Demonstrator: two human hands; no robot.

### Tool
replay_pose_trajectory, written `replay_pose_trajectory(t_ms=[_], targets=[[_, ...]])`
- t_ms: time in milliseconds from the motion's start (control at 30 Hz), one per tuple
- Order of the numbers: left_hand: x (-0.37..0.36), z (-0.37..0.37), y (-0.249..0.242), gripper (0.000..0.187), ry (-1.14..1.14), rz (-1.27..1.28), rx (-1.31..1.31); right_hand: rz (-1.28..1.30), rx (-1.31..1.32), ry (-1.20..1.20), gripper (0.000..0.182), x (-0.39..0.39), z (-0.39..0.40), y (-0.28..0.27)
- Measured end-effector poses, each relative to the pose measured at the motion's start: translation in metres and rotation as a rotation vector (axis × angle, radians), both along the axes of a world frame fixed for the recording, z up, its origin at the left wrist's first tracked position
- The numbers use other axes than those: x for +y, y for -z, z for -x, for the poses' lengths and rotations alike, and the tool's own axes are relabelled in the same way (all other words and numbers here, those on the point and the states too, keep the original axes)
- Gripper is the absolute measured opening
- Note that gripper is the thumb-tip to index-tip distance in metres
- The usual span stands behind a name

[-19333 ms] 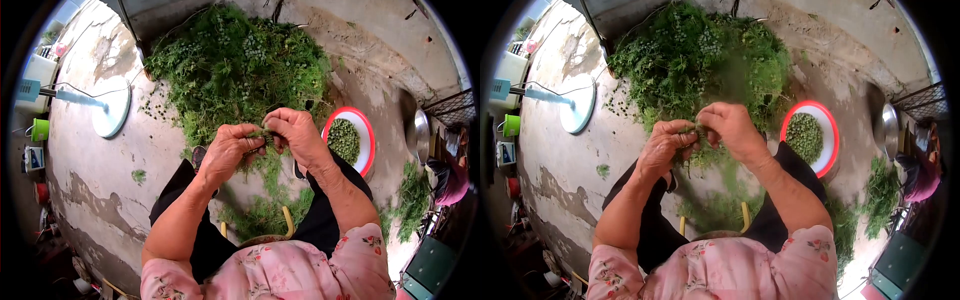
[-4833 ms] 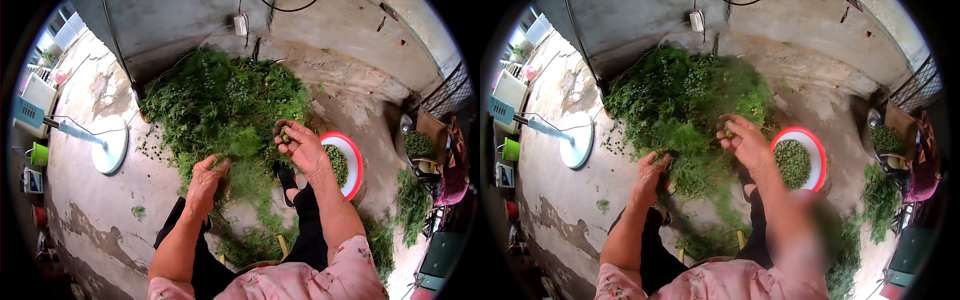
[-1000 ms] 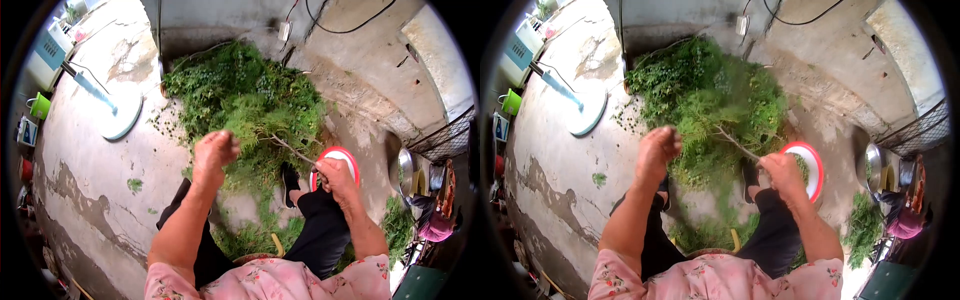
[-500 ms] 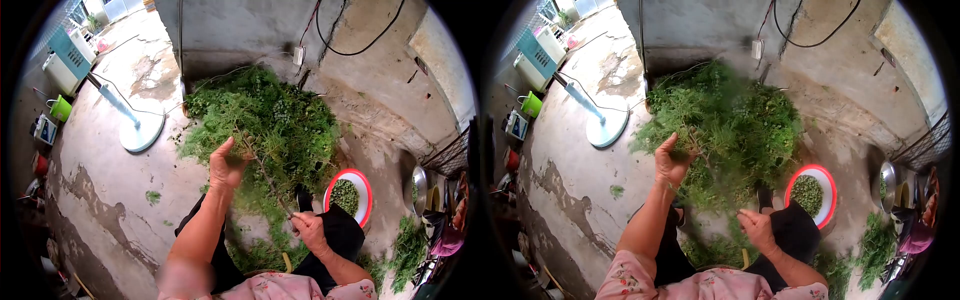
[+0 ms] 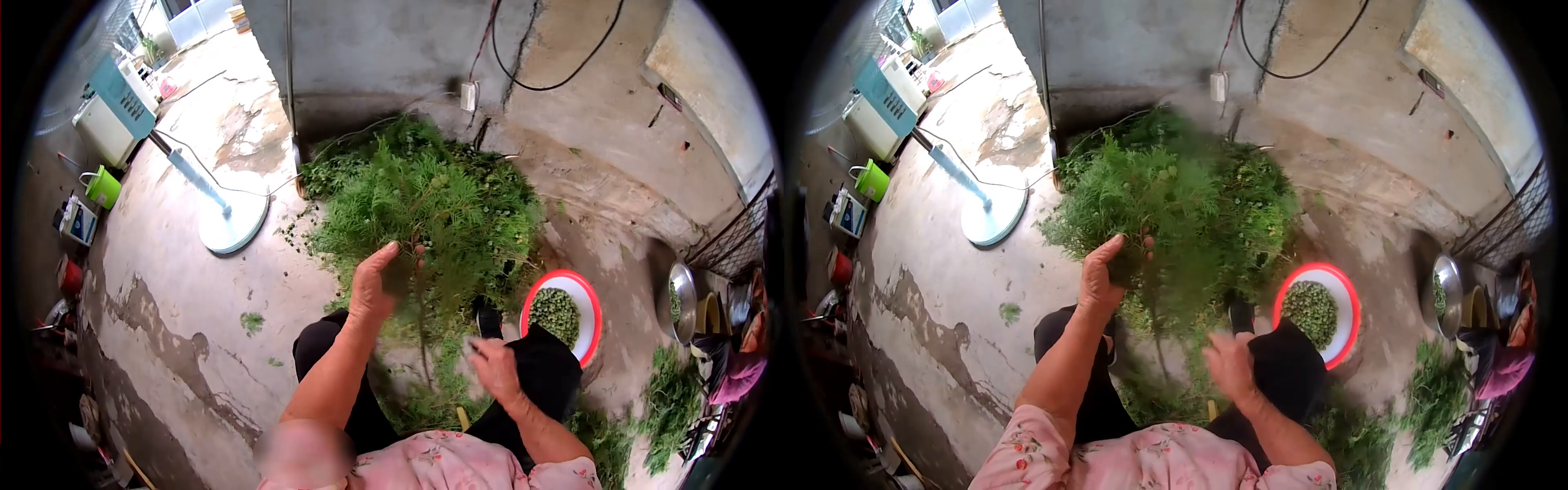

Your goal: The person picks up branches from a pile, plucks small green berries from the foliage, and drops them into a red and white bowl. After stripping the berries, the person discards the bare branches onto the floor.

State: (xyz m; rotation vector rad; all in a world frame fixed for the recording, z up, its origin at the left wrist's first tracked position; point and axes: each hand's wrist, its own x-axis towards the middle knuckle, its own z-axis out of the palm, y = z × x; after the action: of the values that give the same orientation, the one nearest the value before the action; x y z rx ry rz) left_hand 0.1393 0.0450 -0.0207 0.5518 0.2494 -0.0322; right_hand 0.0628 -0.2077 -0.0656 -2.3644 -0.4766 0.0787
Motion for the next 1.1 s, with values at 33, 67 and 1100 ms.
replay_pose_trajectory(t_ms=[33, 67, 1100], targets=[[-0.005, 0.003, -0.002, 0.033, 0.027, -0.054, 0.013, -0.02, -0.023, 0.045, 0.023, 0.002, -0.01, -0.018], [-0.011, 0.006, -0.004, 0.033, 0.053, -0.107, 0.024, -0.156, -0.131, 0.049, 0.021, 0.005, -0.021, -0.035], [-0.082, 0.123, -0.026, 0.026, 0.054, -0.392, 0.047, -0.597, 0.071, 0.198, 0.016, 0.041, 0.01, -0.087]])
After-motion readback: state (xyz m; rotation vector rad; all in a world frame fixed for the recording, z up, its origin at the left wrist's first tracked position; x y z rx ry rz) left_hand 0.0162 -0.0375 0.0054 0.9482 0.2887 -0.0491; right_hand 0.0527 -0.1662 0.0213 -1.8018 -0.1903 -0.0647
